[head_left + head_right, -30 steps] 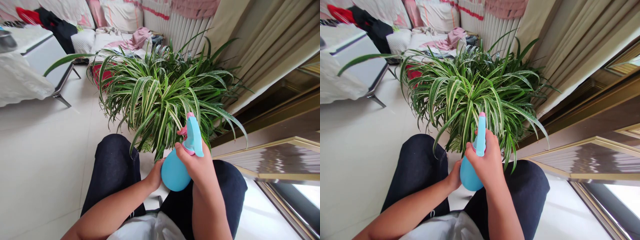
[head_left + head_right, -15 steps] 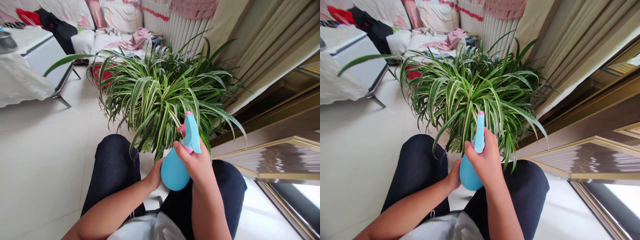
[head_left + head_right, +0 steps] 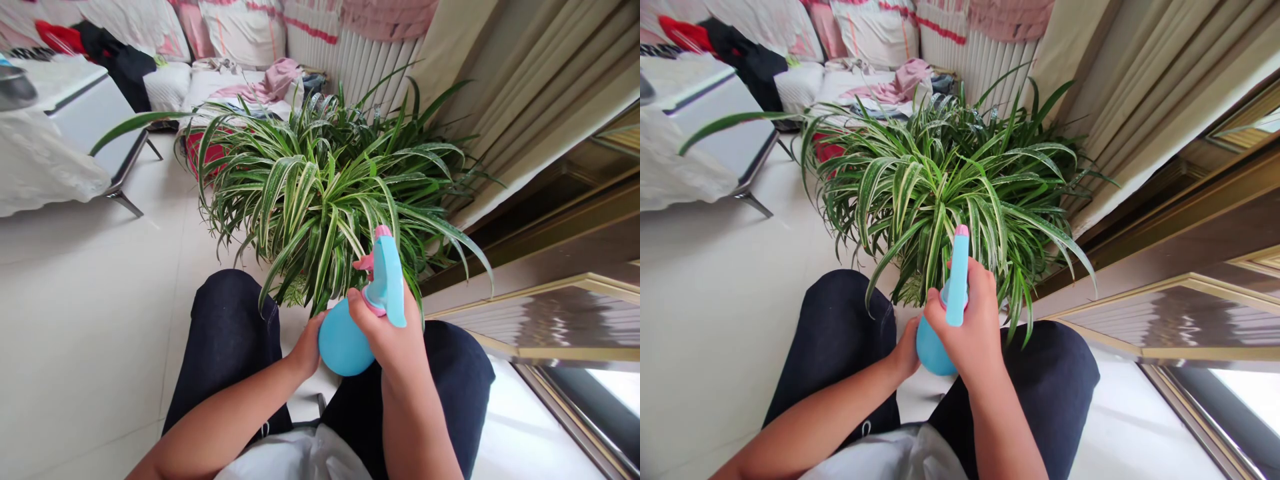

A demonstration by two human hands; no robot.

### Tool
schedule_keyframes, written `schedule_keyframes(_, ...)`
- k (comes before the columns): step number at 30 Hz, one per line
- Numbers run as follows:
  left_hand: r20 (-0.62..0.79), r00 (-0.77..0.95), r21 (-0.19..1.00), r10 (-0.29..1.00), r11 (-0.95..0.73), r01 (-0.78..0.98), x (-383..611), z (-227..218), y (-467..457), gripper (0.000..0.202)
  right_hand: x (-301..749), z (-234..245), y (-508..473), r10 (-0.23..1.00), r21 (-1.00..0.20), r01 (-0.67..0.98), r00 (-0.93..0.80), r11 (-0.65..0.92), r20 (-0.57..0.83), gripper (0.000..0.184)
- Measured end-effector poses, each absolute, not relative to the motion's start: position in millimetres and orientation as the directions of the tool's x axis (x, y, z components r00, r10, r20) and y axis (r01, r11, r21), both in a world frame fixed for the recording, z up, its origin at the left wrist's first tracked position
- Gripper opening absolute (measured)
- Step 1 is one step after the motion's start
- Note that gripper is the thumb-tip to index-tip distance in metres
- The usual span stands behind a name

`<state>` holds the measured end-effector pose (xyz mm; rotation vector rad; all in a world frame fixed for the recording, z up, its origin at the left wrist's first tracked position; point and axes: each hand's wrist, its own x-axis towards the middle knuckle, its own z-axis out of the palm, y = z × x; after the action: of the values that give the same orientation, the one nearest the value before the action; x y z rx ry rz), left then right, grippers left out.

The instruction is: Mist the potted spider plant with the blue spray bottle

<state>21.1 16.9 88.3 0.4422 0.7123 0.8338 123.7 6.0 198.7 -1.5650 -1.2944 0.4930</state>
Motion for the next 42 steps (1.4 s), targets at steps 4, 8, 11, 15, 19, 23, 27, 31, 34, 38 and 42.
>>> schedule_keyframes(4,-0.387,0.431,0.626,0.815,0.576,-0.526,18.2,84.3,22.6,0.043,118.0,200.8,5.3,0.866,-0.893,0.439,0.403,0.101,0.296,0.042)
schedule_keyframes(8,-0.419,0.423,0.595,0.803,0.595,-0.540,17.3,79.6,23.7,0.045,112.8,203.6,6.2,0.770,-0.935,0.344,0.571,0.091,0.284,0.040)
schedule_keyframes(11,-0.475,0.453,0.567,0.754,0.656,-0.498,17.5,75.2,23.9,0.043,114.3,199.6,9.7,0.684,-0.923,0.371,0.649,0.099,0.334,0.040)
schedule_keyframes(15,-0.382,0.638,0.502,0.669,0.729,-0.465,18.3,74.4,26.9,0.054,122.2,187.9,16.3,0.658,-0.855,0.510,0.613,0.093,0.437,0.042)
schedule_keyframes(19,-0.315,0.720,0.393,0.618,0.775,-0.494,19.4,76.7,30.2,0.058,127.6,180.7,20.6,0.640,-0.849,0.524,0.632,0.064,0.438,0.037)
schedule_keyframes(23,-0.280,0.730,0.289,0.623,0.780,-0.555,18.8,73.0,31.8,0.040,130.2,179.6,22.0,0.635,-0.867,0.495,0.652,0.056,0.413,0.033)
schedule_keyframes(27,-0.253,0.735,0.263,0.629,0.776,-0.573,17.2,69.6,32.3,0.029,132.2,180.3,22.0,0.651,-0.856,0.516,0.635,0.044,0.416,0.037)
schedule_keyframes(31,-0.300,0.714,0.281,0.632,0.774,-0.567,17.6,72.0,31.2,0.028,134.4,181.1,21.7,0.674,-0.834,0.550,0.604,0.031,0.424,0.044)
schedule_keyframes(34,-0.354,0.693,0.291,0.628,0.778,-0.557,19.1,74.3,30.4,0.031,135.6,181.2,21.0,0.685,-0.816,0.577,0.578,0.043,0.444,0.044)
schedule_keyframes(38,-0.376,0.696,0.303,0.611,0.791,-0.531,20.0,74.3,30.8,0.031,136.4,180.9,19.7,0.680,-0.798,0.601,0.568,0.043,0.464,0.041)
schedule_keyframes(42,-0.309,0.729,0.342,0.611,0.787,-0.514,19.8,72.1,31.8,0.028,137.5,180.7,18.9,0.662,-0.815,0.579,0.603,0.021,0.446,0.033)
